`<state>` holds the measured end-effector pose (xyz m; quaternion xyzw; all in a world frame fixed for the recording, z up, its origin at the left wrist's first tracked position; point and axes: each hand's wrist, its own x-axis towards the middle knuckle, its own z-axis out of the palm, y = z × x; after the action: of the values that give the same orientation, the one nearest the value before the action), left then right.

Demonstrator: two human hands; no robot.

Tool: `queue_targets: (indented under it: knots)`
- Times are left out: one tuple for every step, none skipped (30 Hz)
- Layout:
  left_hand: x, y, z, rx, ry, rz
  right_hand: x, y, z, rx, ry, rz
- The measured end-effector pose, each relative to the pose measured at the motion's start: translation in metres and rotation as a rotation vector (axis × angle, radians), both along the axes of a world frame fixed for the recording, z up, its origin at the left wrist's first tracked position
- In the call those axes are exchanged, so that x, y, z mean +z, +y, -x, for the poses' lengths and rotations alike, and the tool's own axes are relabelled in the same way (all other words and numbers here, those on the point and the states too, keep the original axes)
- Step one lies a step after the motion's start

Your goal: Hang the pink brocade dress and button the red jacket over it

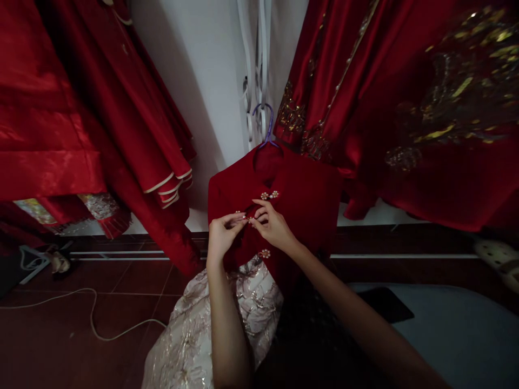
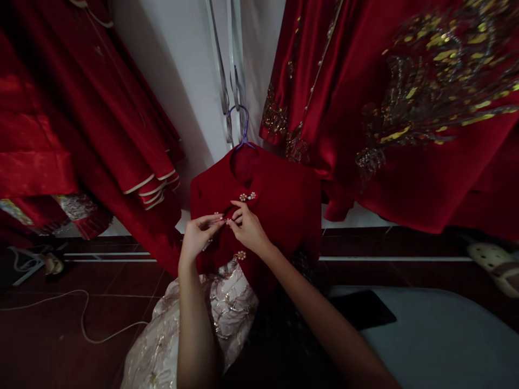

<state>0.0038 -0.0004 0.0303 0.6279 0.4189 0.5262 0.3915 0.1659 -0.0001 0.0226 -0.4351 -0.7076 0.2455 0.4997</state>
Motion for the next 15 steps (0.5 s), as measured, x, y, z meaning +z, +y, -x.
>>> queue_targets:
  knots:
    - [0.0, -0.0002, 0.0002, 0.0, 0.006, -0.003, -0.0005, -0.0001, 0.0001, -0.002, -0.002, -0.001]
    - [0.0, -0.0005, 0.0004, 0.001, 0.015, -0.007, -0.0007, 0.0, 0.0003, -0.006, -0.004, -0.004]
    - [0.0, -0.0008, 0.0005, 0.002, 0.026, -0.012, -0.0007, 0.0003, 0.0007, -0.013, -0.009, -0.009]
    - [0.0, -0.0012, 0.0006, 0.004, 0.039, -0.016, -0.0005, 0.0006, 0.0013, -0.023, -0.014, -0.016]
    - [-0.0002, -0.0014, 0.0006, 0.004, 0.053, -0.02, -0.0001, 0.0009, 0.002, -0.036, -0.019, -0.025]
    - [-0.0005, -0.0016, 0.0005, 0.003, 0.067, -0.023, 0.0004, 0.0012, 0.0028, -0.048, -0.025, -0.035]
    - [-0.001, -0.0015, 0.0003, 0.005, 0.079, -0.025, 0.001, 0.0012, 0.0037, -0.06, -0.032, -0.047]
    - [-0.0017, -0.0013, 0.0001, 0.011, 0.09, -0.028, 0.0016, 0.0012, 0.0046, -0.069, -0.042, -0.06]
    - [-0.0025, -0.001, -0.0002, 0.018, 0.1, -0.031, 0.0022, 0.0009, 0.0053, -0.072, -0.054, -0.076]
    - [-0.0033, -0.0005, -0.0006, 0.028, 0.108, -0.035, 0.0026, 0.0005, 0.0059, -0.07, -0.068, -0.091]
    - [-0.004, 0.0001, -0.001, 0.038, 0.116, -0.04, 0.0029, 0.0, 0.0062, -0.065, -0.081, -0.105]
    - [-0.0044, 0.0005, -0.0013, 0.047, 0.123, -0.046, 0.003, -0.0005, 0.0063, -0.062, -0.093, -0.115]
    - [-0.0047, 0.0009, -0.0017, 0.056, 0.131, -0.054, 0.0028, -0.0009, 0.0062, -0.063, -0.102, -0.122]
    - [-0.0046, 0.001, -0.0019, 0.067, 0.144, -0.064, 0.0024, -0.0011, 0.006, -0.068, -0.109, -0.124]
    - [-0.0042, 0.0009, -0.0022, 0.082, 0.161, -0.077, 0.0018, -0.0012, 0.0058, -0.076, -0.113, -0.125]
